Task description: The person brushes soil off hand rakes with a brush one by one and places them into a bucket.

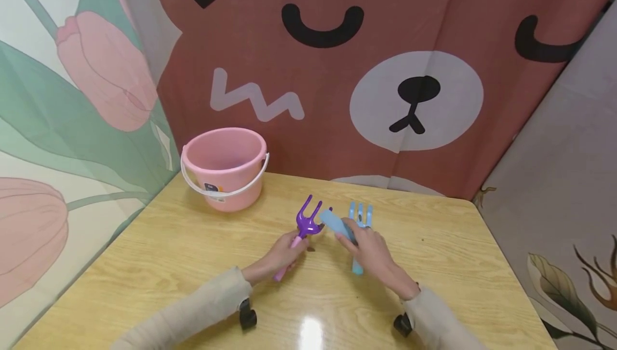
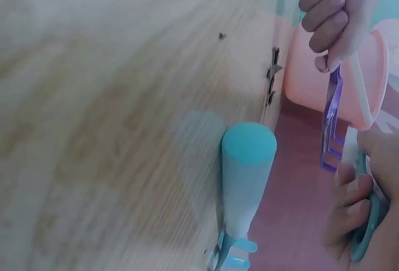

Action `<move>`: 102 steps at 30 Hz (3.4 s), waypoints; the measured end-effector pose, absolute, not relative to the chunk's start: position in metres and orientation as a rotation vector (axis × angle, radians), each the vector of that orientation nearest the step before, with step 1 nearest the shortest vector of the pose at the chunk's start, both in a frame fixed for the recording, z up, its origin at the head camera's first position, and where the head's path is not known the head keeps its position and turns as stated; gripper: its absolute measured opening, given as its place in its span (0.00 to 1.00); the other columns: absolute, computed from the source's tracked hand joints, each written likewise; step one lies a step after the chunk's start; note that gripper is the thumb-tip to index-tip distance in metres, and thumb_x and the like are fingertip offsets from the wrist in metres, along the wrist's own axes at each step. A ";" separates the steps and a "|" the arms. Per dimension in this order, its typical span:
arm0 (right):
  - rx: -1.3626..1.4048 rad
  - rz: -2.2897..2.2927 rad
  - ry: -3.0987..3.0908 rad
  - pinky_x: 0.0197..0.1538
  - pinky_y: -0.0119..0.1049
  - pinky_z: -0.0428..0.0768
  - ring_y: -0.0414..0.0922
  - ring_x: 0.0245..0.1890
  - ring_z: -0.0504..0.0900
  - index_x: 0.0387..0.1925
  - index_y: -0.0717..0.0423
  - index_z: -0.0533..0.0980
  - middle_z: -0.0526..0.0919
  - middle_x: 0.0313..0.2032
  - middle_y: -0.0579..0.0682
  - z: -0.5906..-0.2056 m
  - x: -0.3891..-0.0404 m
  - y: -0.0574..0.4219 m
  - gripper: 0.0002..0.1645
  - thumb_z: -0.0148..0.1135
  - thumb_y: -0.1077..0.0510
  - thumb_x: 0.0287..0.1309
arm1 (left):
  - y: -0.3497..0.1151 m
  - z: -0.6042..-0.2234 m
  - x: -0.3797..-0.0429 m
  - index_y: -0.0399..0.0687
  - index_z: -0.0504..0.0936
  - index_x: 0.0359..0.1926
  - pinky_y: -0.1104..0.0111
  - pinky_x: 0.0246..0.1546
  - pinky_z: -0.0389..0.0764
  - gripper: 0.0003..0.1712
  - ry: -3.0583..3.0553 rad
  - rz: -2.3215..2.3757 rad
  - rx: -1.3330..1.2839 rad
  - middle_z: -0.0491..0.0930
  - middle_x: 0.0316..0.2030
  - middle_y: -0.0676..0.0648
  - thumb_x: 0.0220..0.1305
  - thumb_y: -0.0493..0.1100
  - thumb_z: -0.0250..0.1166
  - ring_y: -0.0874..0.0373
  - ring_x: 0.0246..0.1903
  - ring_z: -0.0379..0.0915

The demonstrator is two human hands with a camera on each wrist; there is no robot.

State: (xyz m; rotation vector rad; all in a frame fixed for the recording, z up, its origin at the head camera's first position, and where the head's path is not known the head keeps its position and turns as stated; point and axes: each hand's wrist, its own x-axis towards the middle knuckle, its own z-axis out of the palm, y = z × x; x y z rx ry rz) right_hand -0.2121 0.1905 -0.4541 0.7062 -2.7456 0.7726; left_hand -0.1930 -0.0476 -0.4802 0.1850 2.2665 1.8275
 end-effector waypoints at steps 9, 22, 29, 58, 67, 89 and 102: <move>0.681 0.804 -2.784 0.13 0.28 0.61 0.32 0.09 0.57 0.62 0.61 0.72 0.62 0.11 0.37 -0.468 -0.220 0.189 0.29 0.59 0.47 0.69 | -0.044 -0.484 -0.192 0.38 0.75 0.43 0.74 0.09 0.65 0.09 2.266 1.807 0.152 0.70 0.19 0.47 0.74 0.42 0.55 0.62 0.12 0.61; 0.777 0.812 -2.801 0.18 0.29 0.63 0.31 0.10 0.61 0.61 0.59 0.74 0.67 0.12 0.37 -0.451 -0.205 0.192 0.29 0.60 0.45 0.68 | -0.046 -0.482 -0.193 0.39 0.75 0.40 0.73 0.09 0.65 0.09 2.322 1.797 0.175 0.71 0.19 0.44 0.73 0.42 0.57 0.61 0.11 0.62; 0.664 0.734 -2.749 0.15 0.29 0.57 0.33 0.09 0.55 0.61 0.60 0.73 0.60 0.10 0.38 -0.451 -0.219 0.192 0.29 0.60 0.45 0.68 | -0.046 -0.477 -0.194 0.38 0.75 0.40 0.73 0.08 0.65 0.08 2.338 1.799 0.210 0.73 0.21 0.39 0.72 0.41 0.56 0.61 0.11 0.62; 0.727 0.840 -2.787 0.16 0.30 0.66 0.31 0.10 0.64 0.60 0.59 0.74 0.67 0.13 0.36 -0.467 -0.217 0.190 0.27 0.61 0.46 0.68 | -0.045 -0.480 -0.196 0.39 0.75 0.39 0.74 0.08 0.65 0.09 2.373 1.774 0.243 0.74 0.21 0.41 0.73 0.42 0.57 0.62 0.11 0.62; 0.754 0.811 -2.758 0.17 0.30 0.65 0.31 0.10 0.64 0.61 0.57 0.75 0.69 0.13 0.35 -0.454 -0.207 0.191 0.28 0.61 0.45 0.67 | -0.044 -0.482 -0.197 0.42 0.76 0.37 0.74 0.09 0.67 0.07 2.432 1.755 0.275 0.72 0.18 0.46 0.71 0.41 0.59 0.62 0.11 0.63; 0.824 0.767 -2.700 0.14 0.28 0.60 0.29 0.08 0.55 0.60 0.56 0.75 0.60 0.10 0.34 -0.451 -0.212 0.177 0.27 0.62 0.45 0.67 | -0.052 -0.474 -0.204 0.38 0.77 0.38 0.72 0.16 0.72 0.06 2.555 1.752 0.261 0.72 0.22 0.49 0.68 0.38 0.60 0.61 0.17 0.67; 0.788 0.746 -2.721 0.14 0.28 0.58 0.29 0.09 0.56 0.57 0.57 0.76 0.61 0.11 0.35 -0.464 -0.212 0.187 0.24 0.64 0.47 0.65 | -0.057 -0.468 -0.207 0.37 0.78 0.42 0.71 0.17 0.75 0.07 2.592 1.734 0.214 0.76 0.25 0.49 0.70 0.39 0.60 0.61 0.19 0.70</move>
